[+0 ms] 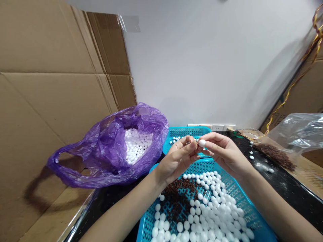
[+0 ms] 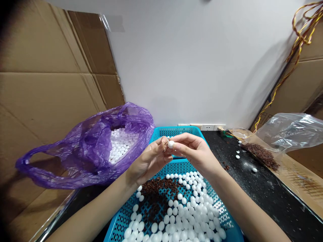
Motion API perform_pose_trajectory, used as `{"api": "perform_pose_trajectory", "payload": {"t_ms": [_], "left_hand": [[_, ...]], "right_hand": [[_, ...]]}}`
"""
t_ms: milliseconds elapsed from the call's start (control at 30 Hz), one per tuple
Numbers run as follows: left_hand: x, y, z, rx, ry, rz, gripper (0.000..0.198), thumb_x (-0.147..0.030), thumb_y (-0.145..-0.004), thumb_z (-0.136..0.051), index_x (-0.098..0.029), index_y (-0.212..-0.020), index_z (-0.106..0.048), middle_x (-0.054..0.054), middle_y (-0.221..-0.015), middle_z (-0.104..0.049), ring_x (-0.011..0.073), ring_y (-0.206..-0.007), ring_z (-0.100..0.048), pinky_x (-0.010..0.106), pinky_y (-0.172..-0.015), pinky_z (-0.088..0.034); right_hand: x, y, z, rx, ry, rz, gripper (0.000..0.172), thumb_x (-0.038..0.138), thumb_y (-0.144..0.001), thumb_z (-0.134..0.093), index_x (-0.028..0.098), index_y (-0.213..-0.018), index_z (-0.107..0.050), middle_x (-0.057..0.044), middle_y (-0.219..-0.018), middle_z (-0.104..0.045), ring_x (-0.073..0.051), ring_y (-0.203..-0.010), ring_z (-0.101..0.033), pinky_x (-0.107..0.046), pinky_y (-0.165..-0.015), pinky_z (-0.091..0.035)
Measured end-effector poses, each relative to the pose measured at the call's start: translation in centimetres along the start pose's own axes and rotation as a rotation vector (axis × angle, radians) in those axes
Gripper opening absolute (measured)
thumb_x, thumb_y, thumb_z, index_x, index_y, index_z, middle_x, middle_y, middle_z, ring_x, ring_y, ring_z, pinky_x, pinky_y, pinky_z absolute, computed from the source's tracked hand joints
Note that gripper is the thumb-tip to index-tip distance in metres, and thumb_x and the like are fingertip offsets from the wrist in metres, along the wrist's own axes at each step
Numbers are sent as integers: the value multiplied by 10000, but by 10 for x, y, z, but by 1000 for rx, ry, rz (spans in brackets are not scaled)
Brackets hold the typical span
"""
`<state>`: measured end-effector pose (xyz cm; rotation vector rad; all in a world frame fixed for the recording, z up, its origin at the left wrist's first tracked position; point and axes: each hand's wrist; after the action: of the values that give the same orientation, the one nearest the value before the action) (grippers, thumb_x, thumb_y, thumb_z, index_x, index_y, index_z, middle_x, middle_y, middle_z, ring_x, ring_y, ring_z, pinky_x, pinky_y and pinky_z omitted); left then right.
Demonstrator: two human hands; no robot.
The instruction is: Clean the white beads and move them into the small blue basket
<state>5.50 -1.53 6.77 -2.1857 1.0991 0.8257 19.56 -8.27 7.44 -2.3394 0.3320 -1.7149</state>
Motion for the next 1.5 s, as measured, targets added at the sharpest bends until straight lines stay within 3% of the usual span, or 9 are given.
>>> {"api": "perform_pose_trajectory", "payload": {"t_ms": [367,800,1500], "left_hand": [[3,-2,2,-20,-63,-17,195,-257,-763,-700,-111,-739,-574,4,-743,-527,78,-717,-496,202,-667,-406],[6,-2,2,-28,-19,-51,144,-218,-774,-690,-109,-778,-595,22,-790,-576,94,-776,-529,216,-755,-419],[5,-3,0,-23,-16,-41,158,-201,-754,-705,-112,-737,-576,11,-762,-546,91,-752,-515,211,-736,-409]], "right_hand": [[-5,0,-1,-41,7,14,71,265,-736,-720,251,-805,-719,-1,-779,-703,-114,-779,-648,-217,-723,-521],[-8,0,-4,-81,-16,25,59,257,-743,-711,258,-803,-715,2,-835,-704,-108,-762,-637,-230,-763,-521],[-7,0,-3,-96,15,10,99,288,-691,-748,253,-779,-719,-9,-776,-701,-130,-750,-638,-258,-710,-528]]}}
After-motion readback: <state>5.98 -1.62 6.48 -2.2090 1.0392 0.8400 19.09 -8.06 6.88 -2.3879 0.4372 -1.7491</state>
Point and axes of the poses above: each hand's wrist, its own y-axis away from the middle knuckle, its own z-axis out of the back of the hand, x = y × z
